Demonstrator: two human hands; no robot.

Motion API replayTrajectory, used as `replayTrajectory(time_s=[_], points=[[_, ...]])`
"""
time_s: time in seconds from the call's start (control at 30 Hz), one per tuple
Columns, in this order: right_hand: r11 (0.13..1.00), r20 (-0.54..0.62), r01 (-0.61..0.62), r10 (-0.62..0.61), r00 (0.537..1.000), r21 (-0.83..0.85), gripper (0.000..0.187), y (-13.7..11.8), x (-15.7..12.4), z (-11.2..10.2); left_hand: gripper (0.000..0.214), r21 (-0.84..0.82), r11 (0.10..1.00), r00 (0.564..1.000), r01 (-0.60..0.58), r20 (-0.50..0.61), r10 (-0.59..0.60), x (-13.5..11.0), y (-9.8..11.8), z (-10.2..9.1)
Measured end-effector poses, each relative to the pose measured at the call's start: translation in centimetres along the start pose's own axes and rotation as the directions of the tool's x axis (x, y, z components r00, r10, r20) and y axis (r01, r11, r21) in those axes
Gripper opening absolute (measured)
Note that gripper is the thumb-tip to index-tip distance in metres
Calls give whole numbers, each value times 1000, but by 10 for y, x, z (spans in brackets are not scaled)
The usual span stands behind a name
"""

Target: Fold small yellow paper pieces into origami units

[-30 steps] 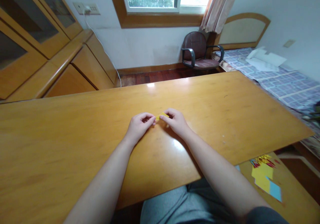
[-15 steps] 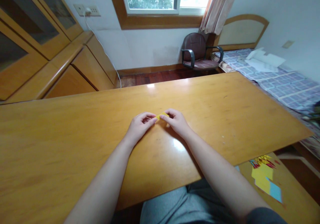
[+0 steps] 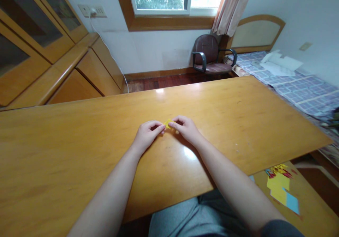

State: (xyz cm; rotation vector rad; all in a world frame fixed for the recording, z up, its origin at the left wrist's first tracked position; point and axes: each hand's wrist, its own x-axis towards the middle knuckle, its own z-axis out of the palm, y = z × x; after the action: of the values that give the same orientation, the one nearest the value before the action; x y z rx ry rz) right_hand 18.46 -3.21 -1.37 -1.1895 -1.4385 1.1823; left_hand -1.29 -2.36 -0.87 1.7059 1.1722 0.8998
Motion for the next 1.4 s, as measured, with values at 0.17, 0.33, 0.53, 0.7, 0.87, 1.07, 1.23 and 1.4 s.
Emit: replayTrajectory(time_s=[0.17, 0.33, 0.53, 0.7, 0.87, 1.07, 1.23, 1.4], points=[[1000, -14, -7, 7, 1000, -7, 23, 1, 0, 0, 25, 38, 999, 1000, -25, 1, 25, 0, 0, 0], [993, 7, 37, -36, 999, -115, 21, -3, -1, 1, 21, 131, 985, 991, -114, -49, 121, -1, 3, 1], [982, 11, 82, -81, 997, -168, 19, -6, -1, 2, 19, 144, 983, 985, -118, -109, 134, -4, 7, 0], [983, -15, 100, -103, 995, -151, 18, -2, 0, 2, 19, 70, 997, 987, -25, -157, 36, -3, 3, 0], [986, -38, 83, -89, 995, -144, 18, 1, 0, 1, 22, 22, 1000, 991, -1, -135, 4, -1, -5, 2], [986, -34, 71, -77, 996, -152, 16, 2, 1, 1, 24, -39, 999, 998, 8, -62, -10, 1, -8, 1], [982, -39, 108, -115, 993, -153, 17, 2, 1, 1, 23, 34, 999, 999, -30, -37, 32, 1, -2, 0], [973, -49, 186, -194, 980, -138, 14, 0, -2, 2, 15, 53, 993, 991, -101, -77, 105, -1, -2, -1]])
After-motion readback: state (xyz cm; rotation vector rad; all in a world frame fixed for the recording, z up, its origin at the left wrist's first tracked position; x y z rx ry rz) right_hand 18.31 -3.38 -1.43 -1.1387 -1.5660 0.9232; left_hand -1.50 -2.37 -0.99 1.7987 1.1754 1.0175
